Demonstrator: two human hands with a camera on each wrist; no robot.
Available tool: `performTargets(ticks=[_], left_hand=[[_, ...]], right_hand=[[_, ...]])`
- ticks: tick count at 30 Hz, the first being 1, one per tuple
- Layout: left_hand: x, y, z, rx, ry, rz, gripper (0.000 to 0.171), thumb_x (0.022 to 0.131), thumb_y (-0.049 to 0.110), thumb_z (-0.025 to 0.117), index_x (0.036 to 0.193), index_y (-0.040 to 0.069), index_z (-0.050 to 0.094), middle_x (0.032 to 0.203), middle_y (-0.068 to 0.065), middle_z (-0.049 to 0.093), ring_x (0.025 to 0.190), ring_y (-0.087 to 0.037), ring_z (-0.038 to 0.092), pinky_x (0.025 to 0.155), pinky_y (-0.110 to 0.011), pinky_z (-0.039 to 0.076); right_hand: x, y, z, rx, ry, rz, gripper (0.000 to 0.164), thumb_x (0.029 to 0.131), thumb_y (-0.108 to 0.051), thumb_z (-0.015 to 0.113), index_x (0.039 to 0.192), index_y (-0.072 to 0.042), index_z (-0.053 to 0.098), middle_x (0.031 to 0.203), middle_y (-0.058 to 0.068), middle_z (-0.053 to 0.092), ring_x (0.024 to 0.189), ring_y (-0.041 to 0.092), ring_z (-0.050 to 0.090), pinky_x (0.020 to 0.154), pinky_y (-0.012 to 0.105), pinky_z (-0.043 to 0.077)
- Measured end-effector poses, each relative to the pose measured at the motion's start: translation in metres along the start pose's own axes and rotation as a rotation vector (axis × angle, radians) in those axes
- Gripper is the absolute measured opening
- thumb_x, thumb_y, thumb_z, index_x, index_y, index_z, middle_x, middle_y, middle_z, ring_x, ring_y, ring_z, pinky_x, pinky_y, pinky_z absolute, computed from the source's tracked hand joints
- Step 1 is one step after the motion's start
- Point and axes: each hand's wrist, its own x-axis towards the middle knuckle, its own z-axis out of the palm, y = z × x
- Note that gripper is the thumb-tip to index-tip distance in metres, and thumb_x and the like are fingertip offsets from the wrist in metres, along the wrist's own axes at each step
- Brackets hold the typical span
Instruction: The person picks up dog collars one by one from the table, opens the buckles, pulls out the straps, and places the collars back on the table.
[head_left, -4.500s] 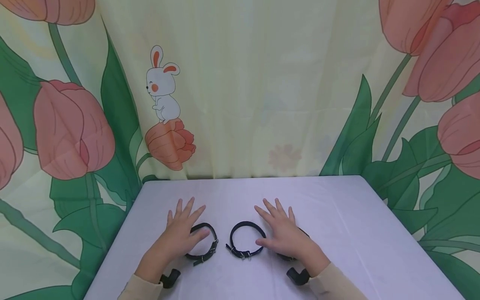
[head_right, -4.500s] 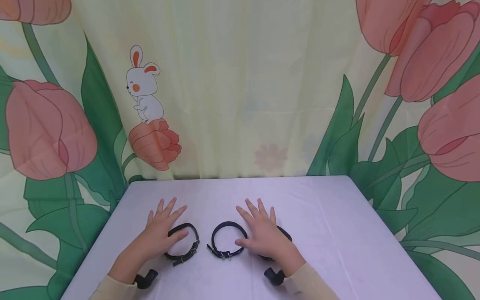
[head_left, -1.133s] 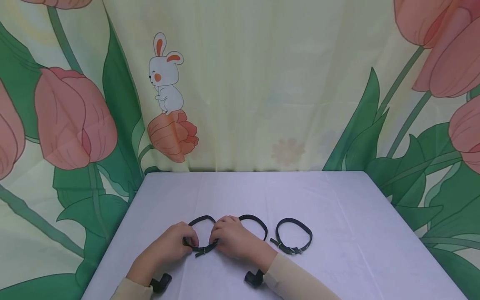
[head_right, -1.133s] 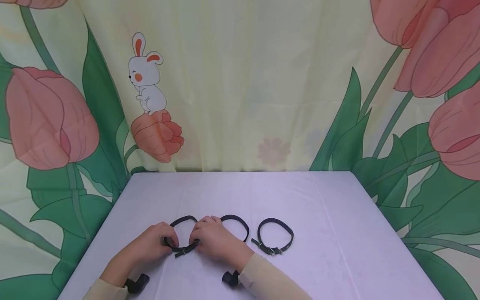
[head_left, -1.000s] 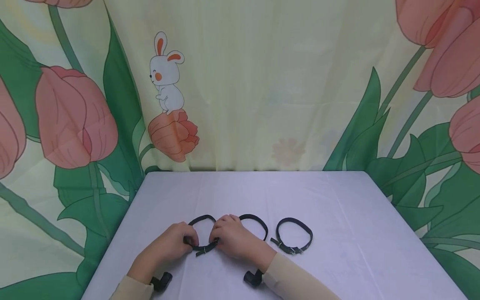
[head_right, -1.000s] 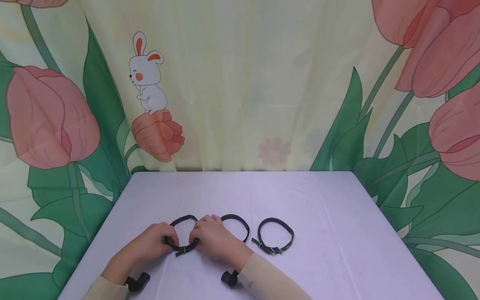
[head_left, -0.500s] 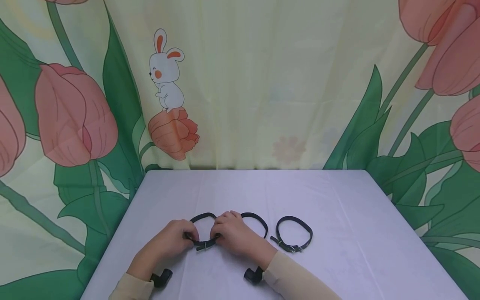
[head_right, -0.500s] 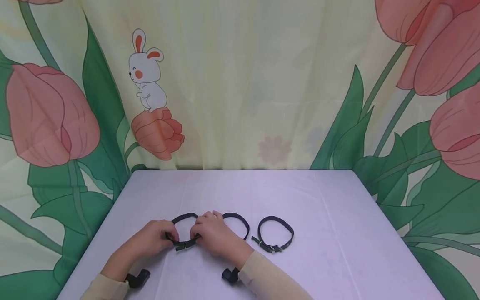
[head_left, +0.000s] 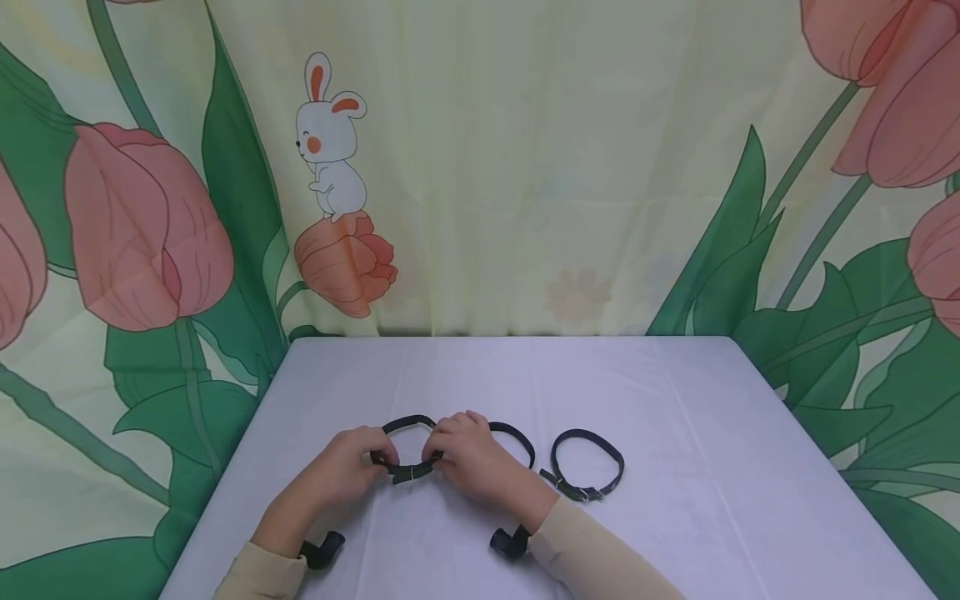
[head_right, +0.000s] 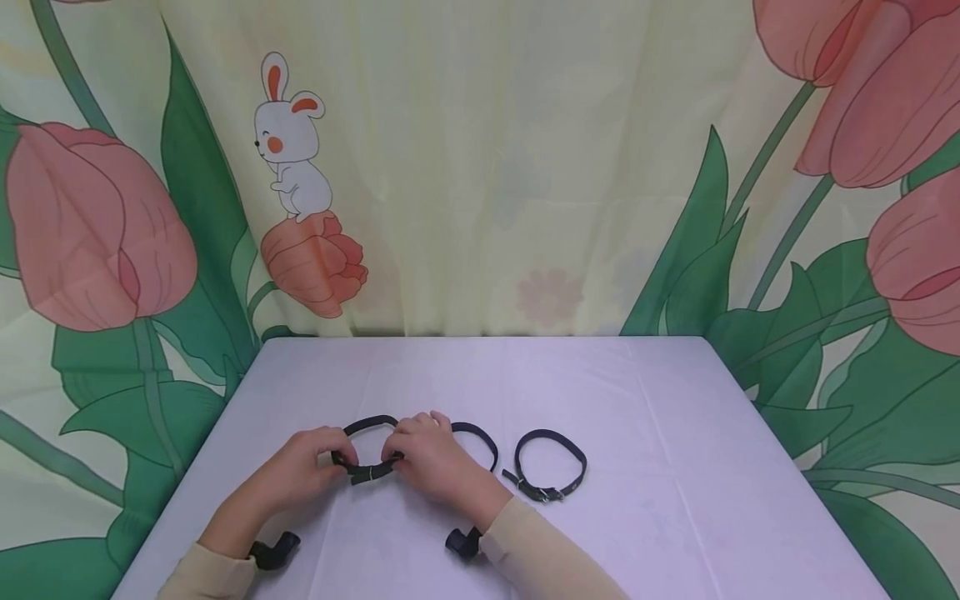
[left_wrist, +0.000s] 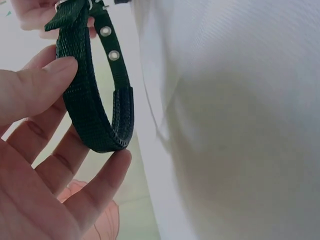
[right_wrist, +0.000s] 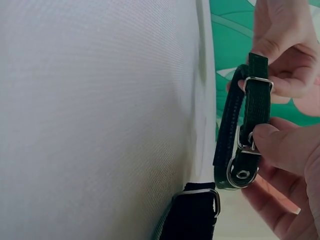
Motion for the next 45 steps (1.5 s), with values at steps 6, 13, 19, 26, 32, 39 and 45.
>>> performTargets(ticks=[6,13,19,26,32,39,45], left_hand=[[0.002,0.004,-0.001,0.034,0.053,0.028,0.042,0.084,-0.008,0.083,0.089,0.032,0.074,0.092,0.021,0.070,0.096,-0.004,0.065,0.091,-0.035,0.057],[0.003,0.007,0.001,0.014,0.169,0.021,0.045,0.080,-0.006,0.088,0.086,0.036,0.074,0.094,0.027,0.070,0.100,-0.005,0.066,0.097,-0.041,0.059],[0.004,0.007,0.000,-0.022,0.240,0.067,0.045,0.080,-0.007,0.088,0.090,0.035,0.075,0.098,0.024,0.072,0.101,-0.005,0.067,0.093,-0.037,0.060],[0.005,0.010,-0.001,-0.057,0.271,0.051,0.043,0.085,-0.004,0.087,0.097,0.036,0.077,0.103,0.021,0.073,0.102,-0.007,0.069,0.094,-0.046,0.062],[0.006,0.014,-0.001,-0.046,0.280,0.057,0.042,0.086,-0.002,0.087,0.101,0.035,0.076,0.105,0.021,0.072,0.103,-0.004,0.069,0.096,-0.042,0.062],[0.009,0.017,0.001,-0.057,0.301,0.091,0.046,0.082,-0.008,0.088,0.103,0.030,0.074,0.106,0.017,0.073,0.100,-0.007,0.071,0.094,-0.043,0.063],[0.012,0.019,0.002,-0.084,0.301,0.103,0.046,0.083,-0.010,0.086,0.106,0.028,0.073,0.109,0.015,0.073,0.105,-0.011,0.074,0.096,-0.045,0.064]], right_hand=[[0.000,-0.001,-0.003,0.029,0.027,0.020,0.020,0.096,-0.012,0.080,0.108,-0.028,0.077,0.115,-0.008,0.072,0.121,0.019,0.062,0.119,0.063,0.039],[0.002,-0.003,-0.005,0.064,0.099,0.007,0.020,0.091,-0.015,0.086,0.106,-0.024,0.076,0.112,-0.006,0.072,0.118,0.021,0.063,0.117,0.066,0.039],[0.003,-0.002,-0.003,0.053,0.213,-0.043,0.026,0.087,-0.016,0.090,0.106,-0.022,0.073,0.107,-0.006,0.070,0.111,0.016,0.064,0.109,0.050,0.047],[0.002,0.002,-0.002,0.120,0.376,-0.133,0.028,0.084,-0.008,0.092,0.104,-0.018,0.073,0.105,-0.004,0.073,0.103,0.016,0.066,0.092,0.037,0.054],[0.002,0.002,-0.005,0.142,0.407,-0.145,0.023,0.088,-0.007,0.088,0.104,-0.015,0.074,0.108,-0.001,0.072,0.105,0.018,0.064,0.093,0.030,0.057],[0.001,-0.001,-0.012,0.141,0.416,-0.128,0.023,0.090,-0.005,0.086,0.107,-0.015,0.075,0.109,-0.002,0.072,0.104,0.016,0.065,0.090,0.027,0.058],[0.001,0.000,-0.017,0.163,0.419,-0.103,0.022,0.092,-0.006,0.085,0.111,-0.015,0.077,0.112,-0.001,0.073,0.107,0.016,0.066,0.092,0.026,0.058]])
